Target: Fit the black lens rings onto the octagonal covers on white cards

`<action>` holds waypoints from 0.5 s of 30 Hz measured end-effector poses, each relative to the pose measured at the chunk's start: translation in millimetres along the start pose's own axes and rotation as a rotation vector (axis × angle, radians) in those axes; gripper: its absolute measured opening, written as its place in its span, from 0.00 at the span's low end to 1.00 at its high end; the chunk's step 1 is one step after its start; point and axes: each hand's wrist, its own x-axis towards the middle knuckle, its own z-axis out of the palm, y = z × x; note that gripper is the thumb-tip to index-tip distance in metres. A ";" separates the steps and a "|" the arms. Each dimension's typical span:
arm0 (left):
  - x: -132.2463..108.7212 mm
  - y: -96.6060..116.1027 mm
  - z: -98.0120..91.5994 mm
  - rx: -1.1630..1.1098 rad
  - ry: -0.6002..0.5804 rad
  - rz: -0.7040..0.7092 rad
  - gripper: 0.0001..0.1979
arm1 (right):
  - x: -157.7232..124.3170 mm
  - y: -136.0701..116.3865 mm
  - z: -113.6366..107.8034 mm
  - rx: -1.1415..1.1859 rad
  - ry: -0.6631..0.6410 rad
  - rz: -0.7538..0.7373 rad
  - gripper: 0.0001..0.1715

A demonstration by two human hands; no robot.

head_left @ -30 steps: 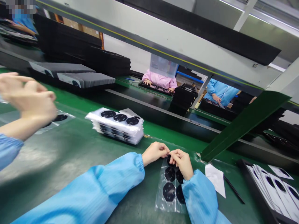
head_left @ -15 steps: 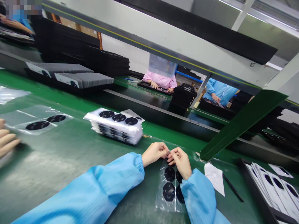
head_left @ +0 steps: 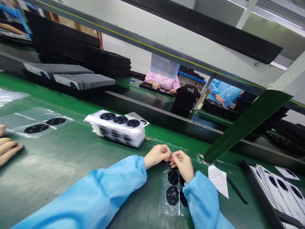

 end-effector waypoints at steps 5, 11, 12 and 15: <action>0.3 1.2 -0.5 -0.031 -0.006 -0.013 0.13 | 0.0 -0.8 0.5 -0.017 0.017 -0.003 0.16; -1.3 4.8 -1.0 -0.018 -0.012 -0.004 0.13 | 0.1 -2.7 -0.8 -0.018 0.007 0.003 0.18; -1.6 5.2 -0.8 -0.013 -0.011 0.001 0.12 | -0.1 -3.1 -1.1 -0.016 0.005 0.003 0.18; -2.7 6.1 0.1 0.002 -0.008 0.020 0.12 | -0.5 -3.9 -1.9 -0.008 0.006 0.001 0.19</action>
